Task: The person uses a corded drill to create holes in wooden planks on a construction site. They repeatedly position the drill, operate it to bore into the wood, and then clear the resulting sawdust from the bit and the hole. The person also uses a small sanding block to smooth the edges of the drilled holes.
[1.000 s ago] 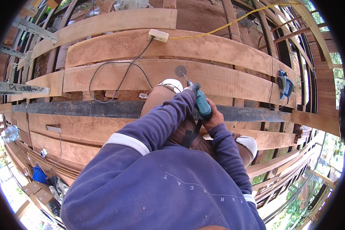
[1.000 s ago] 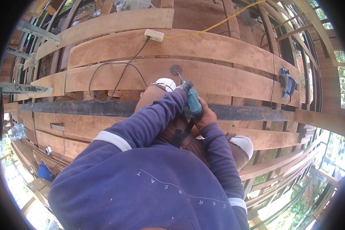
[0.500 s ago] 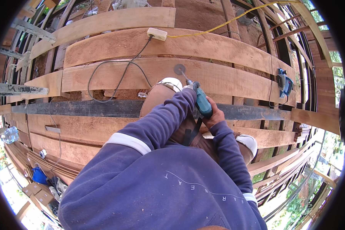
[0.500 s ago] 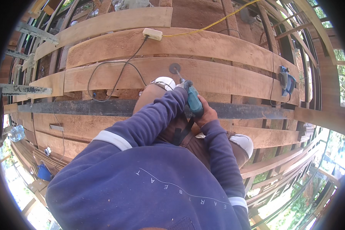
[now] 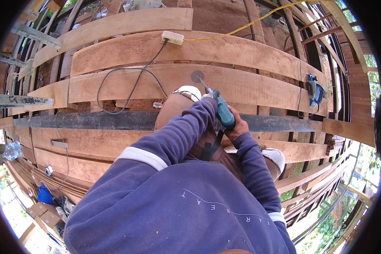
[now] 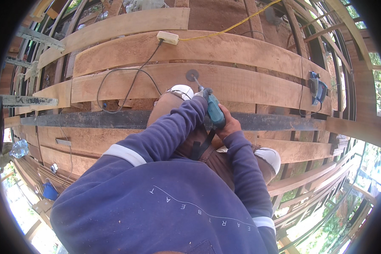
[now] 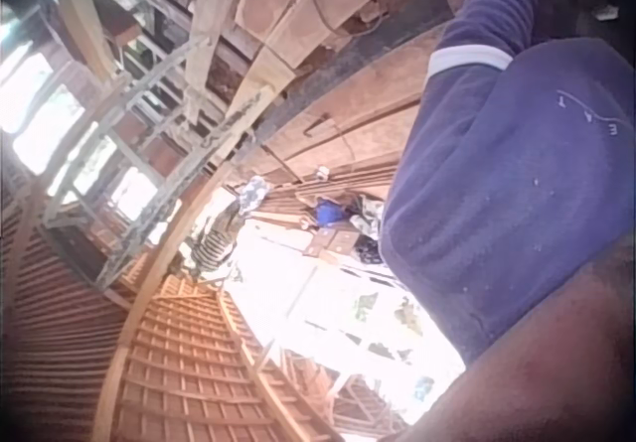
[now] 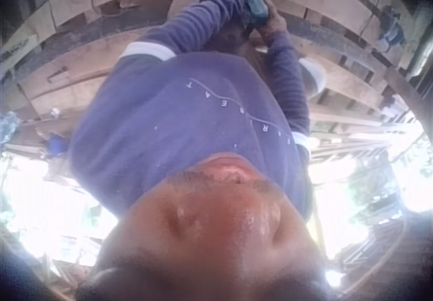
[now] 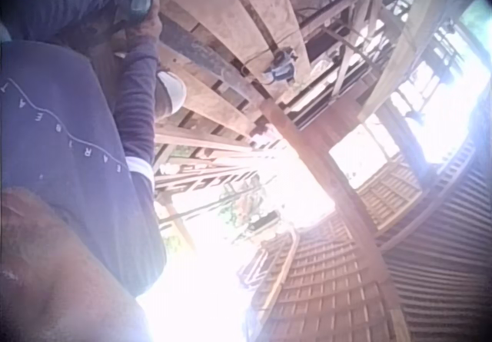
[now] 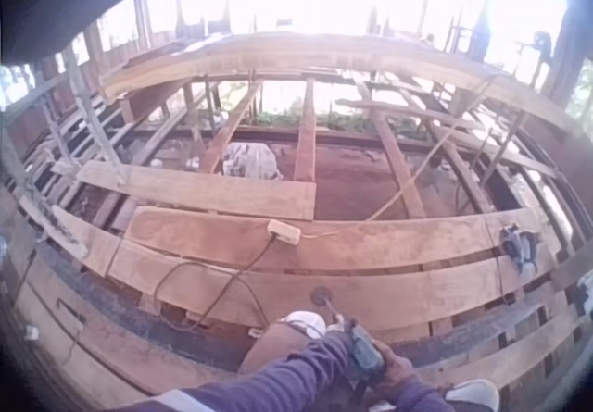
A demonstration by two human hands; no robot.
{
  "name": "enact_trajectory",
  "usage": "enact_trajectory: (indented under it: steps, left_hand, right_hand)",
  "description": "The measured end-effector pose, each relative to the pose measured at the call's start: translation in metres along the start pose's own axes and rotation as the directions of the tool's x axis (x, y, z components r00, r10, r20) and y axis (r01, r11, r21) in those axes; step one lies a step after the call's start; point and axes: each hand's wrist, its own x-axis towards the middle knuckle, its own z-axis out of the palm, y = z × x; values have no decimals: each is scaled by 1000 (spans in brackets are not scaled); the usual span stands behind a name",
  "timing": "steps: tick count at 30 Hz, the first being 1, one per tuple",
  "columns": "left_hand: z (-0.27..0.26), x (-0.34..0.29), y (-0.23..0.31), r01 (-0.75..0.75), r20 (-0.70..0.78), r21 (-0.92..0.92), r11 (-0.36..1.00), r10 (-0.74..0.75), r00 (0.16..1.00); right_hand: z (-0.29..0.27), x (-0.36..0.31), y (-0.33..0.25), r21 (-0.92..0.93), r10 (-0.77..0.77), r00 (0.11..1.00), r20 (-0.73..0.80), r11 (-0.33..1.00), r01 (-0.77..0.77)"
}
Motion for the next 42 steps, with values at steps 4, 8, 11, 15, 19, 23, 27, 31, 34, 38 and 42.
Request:
enact_trajectory:
  steps: [4, 8, 11, 15, 19, 23, 27, 31, 34, 38, 42]
  left_hand:
    - [-1, -1, 1, 21, -16, 26, 999, -20, 1000]
    - [0, 0, 2, 18, -22, 53, 998, -17, 1000]
    - [-1, -1, 4, 22, -30, 50, 999, -21, 999]
    - [-1, -2, 3, 28, -37, 20, 999, -28, 999]
    - [-1, -10, 5, -17, -44, 44, 999, 19, 999]
    - [-1, 5, 0, -17, -63, 35, 999, 19, 998]
    - [0, -6, 4, 6, -91, 45, 999, -2, 996]
    - [0, -4, 4, 18, -53, 15, 1000, -17, 998]
    - [1, -4, 4, 16, -68, 30, 999, -14, 998]
    - [-1, -5, 5, -2, -66, 67, 998, 6, 998]
    - [-2, -7, 6, 9, -68, 71, 997, -4, 998]
  right_hand:
    - [-4, 0, -4, 39, 5, 1000, 16, 999, -6]
    - [-3, 1, -2, 64, 4, 1000, 7, 998, -4]
    - [-4, 2, 1, 64, -24, 1000, 8, 998, 23]
    - [-6, 3, -2, 47, -11, 1000, 12, 999, 11]
    - [-6, 4, 4, 9, -3, 1000, 21, 1000, 3]
    - [-5, 6, 3, 20, -11, 999, 33, 1000, 11]
    - [-5, 6, 6, 49, -56, 998, 14, 997, 55]
    - [-7, 6, 5, 44, -52, 999, 17, 998, 51]
    - [-6, 7, 7, 46, -42, 999, 21, 998, 41]
    - [-5, 9, 6, 43, 19, 999, 45, 999, -21]
    - [-5, 11, 8, 34, 25, 998, 53, 999, -26]
